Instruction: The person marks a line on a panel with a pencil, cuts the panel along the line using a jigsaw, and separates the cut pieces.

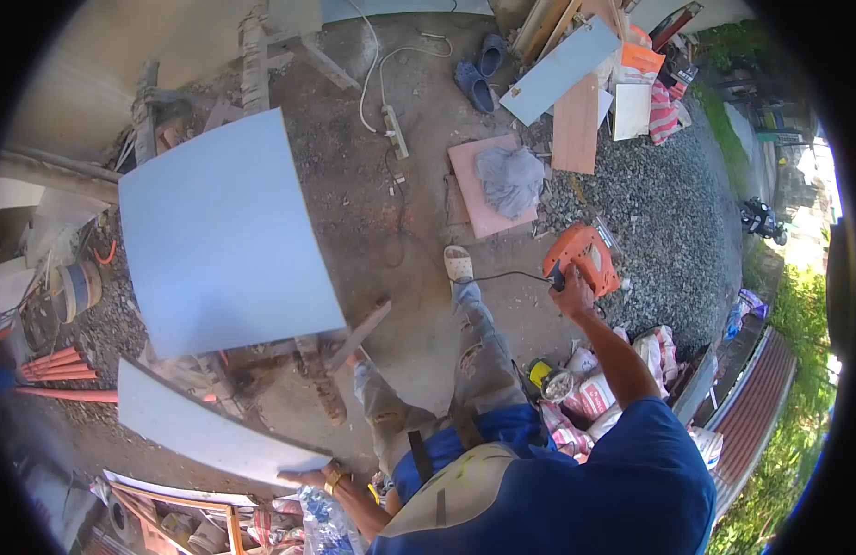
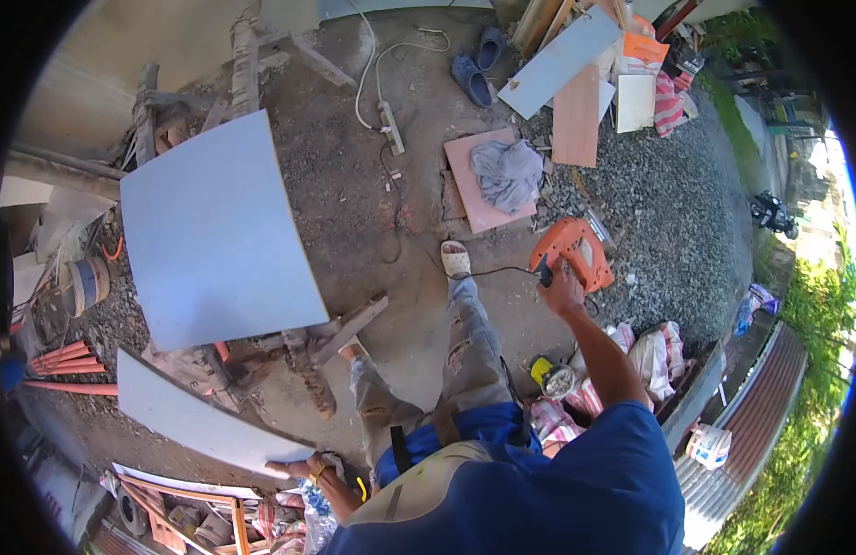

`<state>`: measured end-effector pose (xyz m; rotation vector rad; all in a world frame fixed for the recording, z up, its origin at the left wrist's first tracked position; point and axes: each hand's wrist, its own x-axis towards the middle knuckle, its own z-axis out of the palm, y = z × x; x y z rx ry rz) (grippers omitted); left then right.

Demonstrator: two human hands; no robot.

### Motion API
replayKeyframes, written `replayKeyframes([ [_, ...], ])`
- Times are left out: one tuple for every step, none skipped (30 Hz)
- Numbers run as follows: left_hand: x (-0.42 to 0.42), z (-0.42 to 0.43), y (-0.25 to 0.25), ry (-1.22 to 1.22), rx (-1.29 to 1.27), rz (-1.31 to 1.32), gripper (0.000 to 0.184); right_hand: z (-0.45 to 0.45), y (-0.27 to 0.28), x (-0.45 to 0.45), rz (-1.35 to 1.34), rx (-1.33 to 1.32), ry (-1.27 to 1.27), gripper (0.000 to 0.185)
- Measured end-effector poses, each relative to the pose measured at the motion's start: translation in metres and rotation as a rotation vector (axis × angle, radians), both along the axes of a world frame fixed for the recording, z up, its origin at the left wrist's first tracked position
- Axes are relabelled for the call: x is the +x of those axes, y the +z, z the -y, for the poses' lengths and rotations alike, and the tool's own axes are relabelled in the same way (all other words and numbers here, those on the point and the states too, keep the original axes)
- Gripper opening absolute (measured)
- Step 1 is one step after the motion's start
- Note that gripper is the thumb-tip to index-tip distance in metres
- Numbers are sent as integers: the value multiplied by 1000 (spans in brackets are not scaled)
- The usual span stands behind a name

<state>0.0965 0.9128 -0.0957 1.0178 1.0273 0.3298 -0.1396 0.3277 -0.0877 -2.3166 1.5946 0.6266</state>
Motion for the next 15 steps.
replayKeyframes([
  [5, 27, 29, -20, 176, -8, 81, 21, -30, 0, 15, 15, -1, 81],
  [5, 52, 58, -28, 128, -10, 81, 45, -72, -3, 20, -3, 56, 82],
  [7, 81, 72, -45, 72, -11, 81, 71, -106, -4, 27, -29, 104, 84],
  [10, 111, 75, -70, 86, -8, 81, 88, -128, -6, 30, -16, 78, 84],
  [12, 138, 77, -170, 61, 2, 79, 107, -153, 1, 15, 78, 62, 82],
  [12, 167, 76, -263, 34, 17, 77, 126, -176, 10, 7, 169, 55, 80],
  [13, 191, 77, -358, 13, 25, 74, 136, -192, 12, 14, 189, 40, 80],
  [12, 216, 74, -449, -12, 34, 72, 148, -209, 15, 51, 172, 84, 78],
  [13, 242, 68, -539, -39, 41, 70, 158, -225, 17, 87, 154, 129, 76],
  [14, 273, 48, -586, -124, 42, 67, 165, -240, 19, 92, 164, 119, 76],
  [14, 344, 46, -652, 1, -39, 66, 173, -255, 22, 91, 187, 119, 74],
  [19, 329, -5, -1013, -506, 37, 65, 183, -271, 26, 91, 207, 126, 72],
  [15, 424, -1, -951, -231, -147, 67, 193, -283, 32, 99, 207, 127, 72],
  [13, 465, -41, -938, -254, -157, 69, 197, -293, 37, 128, 200, 88, 70],
  [12, 494, -88, -927, -278, -165, 71, 201, -305, 44, 158, 191, 47, 69],
])
